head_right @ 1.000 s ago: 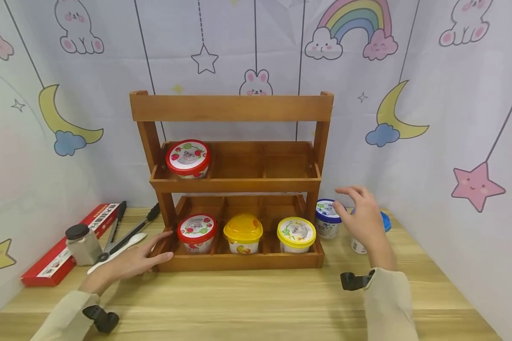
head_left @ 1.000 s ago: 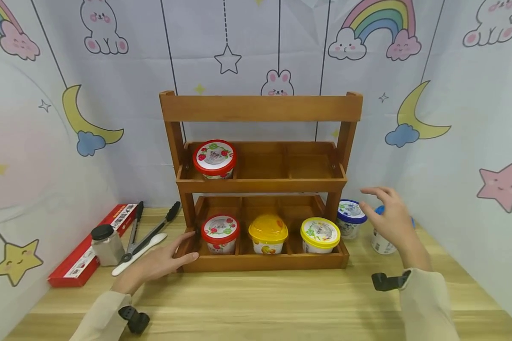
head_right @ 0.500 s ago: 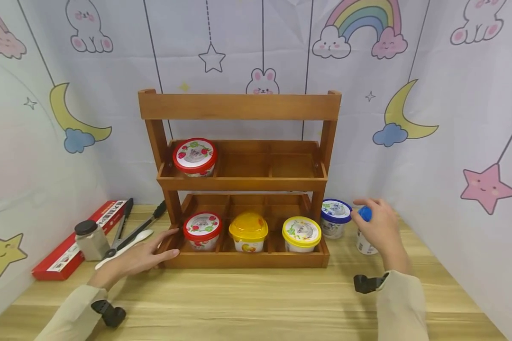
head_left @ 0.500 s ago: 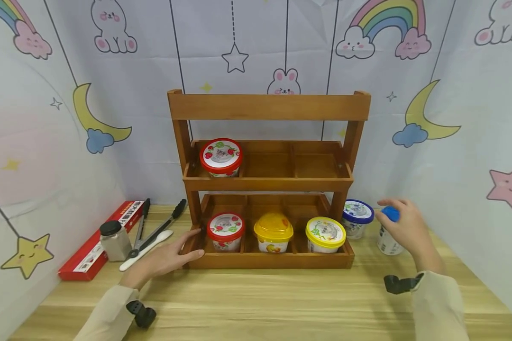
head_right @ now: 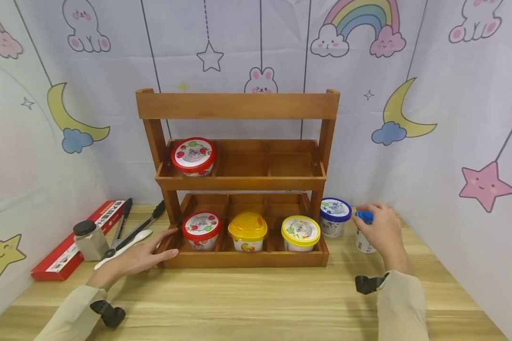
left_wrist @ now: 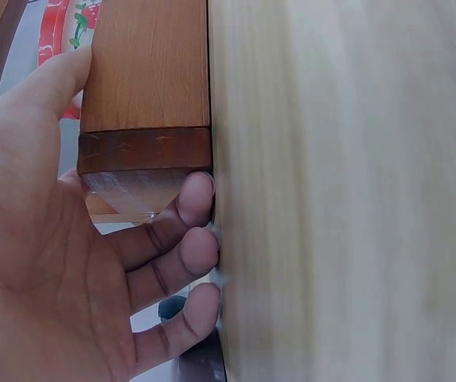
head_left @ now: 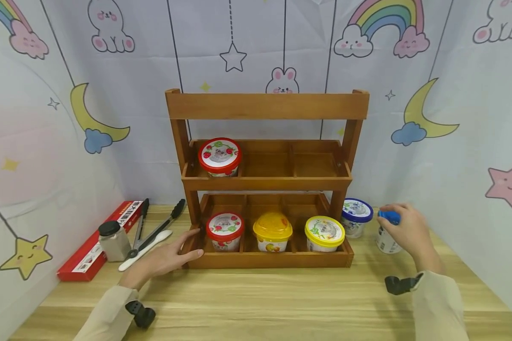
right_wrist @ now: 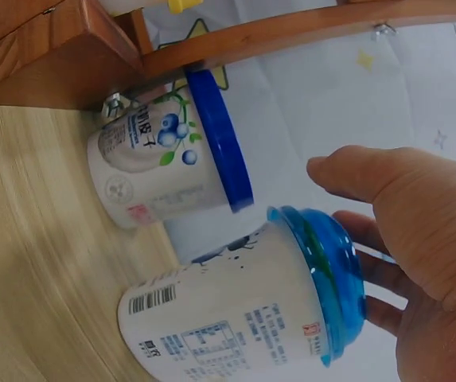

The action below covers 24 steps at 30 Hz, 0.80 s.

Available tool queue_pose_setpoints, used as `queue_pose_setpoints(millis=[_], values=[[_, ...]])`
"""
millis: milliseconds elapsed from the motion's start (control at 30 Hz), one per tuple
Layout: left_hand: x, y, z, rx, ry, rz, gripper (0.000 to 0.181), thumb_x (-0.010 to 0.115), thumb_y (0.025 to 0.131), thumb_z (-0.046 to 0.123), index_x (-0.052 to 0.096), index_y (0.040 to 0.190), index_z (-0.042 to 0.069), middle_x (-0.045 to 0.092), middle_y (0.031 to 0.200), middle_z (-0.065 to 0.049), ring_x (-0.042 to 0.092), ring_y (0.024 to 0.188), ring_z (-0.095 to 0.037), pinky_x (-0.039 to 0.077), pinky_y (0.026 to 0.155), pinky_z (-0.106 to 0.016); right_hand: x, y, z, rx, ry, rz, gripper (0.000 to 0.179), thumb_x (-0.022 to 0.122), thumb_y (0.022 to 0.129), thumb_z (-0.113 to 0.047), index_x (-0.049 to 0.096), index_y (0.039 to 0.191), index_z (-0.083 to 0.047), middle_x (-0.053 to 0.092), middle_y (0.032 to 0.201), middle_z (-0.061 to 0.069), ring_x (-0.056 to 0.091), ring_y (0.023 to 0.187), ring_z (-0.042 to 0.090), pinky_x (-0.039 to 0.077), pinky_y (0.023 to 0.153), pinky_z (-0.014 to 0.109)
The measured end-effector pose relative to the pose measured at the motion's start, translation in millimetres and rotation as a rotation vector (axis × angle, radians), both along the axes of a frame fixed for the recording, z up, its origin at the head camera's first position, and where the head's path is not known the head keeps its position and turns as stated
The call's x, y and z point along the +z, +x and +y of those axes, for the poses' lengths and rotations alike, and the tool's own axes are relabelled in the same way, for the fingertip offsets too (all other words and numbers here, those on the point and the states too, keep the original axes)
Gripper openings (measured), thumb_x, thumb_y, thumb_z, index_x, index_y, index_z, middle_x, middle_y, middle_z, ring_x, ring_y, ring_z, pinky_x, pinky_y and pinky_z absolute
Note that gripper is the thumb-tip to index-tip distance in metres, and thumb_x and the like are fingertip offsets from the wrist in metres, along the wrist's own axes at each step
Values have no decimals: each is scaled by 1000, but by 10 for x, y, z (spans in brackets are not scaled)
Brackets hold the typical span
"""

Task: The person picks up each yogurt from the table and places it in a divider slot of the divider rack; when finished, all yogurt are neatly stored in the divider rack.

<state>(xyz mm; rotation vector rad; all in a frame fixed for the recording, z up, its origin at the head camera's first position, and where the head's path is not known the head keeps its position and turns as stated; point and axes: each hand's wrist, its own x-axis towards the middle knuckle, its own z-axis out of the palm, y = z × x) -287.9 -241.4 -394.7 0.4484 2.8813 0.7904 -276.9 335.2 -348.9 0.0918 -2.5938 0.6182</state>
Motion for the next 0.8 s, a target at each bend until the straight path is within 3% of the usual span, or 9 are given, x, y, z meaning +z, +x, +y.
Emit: queue_pose_setpoints(millis=[100, 300, 433, 667, 800], values=[[-8, -7, -3, 6, 5, -6, 78, 55, 95, 60, 27, 158, 22, 44, 149, -28, 68, 99, -31, 42, 96, -66, -5, 1, 14, -1, 7, 5, 35, 68, 94, -20, 65, 120, 4, 50, 128, 37, 47, 113, 59, 40, 87, 73], [-30, -10, -4, 6, 4, 2, 77, 55, 96, 59, 28, 158, 22, 40, 152, -27, 63, 112, -41, 41, 96, -66, -35, -7, 54, -18, 20, -4, 36, 69, 93, -19, 65, 118, 5, 50, 128, 38, 47, 113, 59, 35, 91, 73], [-25, -10, 5, 1, 12, -3, 77, 54, 96, 59, 28, 159, 22, 38, 153, -27, 62, 113, -41, 41, 97, -66, -41, -13, 70, -40, 9, -12, 40, 69, 93, -20, 62, 123, 6, 48, 131, 38, 44, 116, 60, 30, 92, 75], [10, -2, 7, 1, 12, -13, 78, 55, 96, 58, 28, 158, 22, 42, 150, -28, 69, 96, -29, 42, 95, -66, -59, -1, 101, -67, 21, -16, 42, 71, 92, -22, 63, 121, 8, 47, 131, 40, 42, 116, 61, 27, 91, 74], [7, 3, 2, -3, 6, -10, 78, 56, 96, 58, 28, 158, 22, 43, 149, -29, 68, 99, -33, 43, 93, -66, -86, -12, 116, -73, 23, -37, 45, 71, 92, -25, 61, 123, 7, 45, 131, 42, 40, 116, 63, 26, 92, 75]])
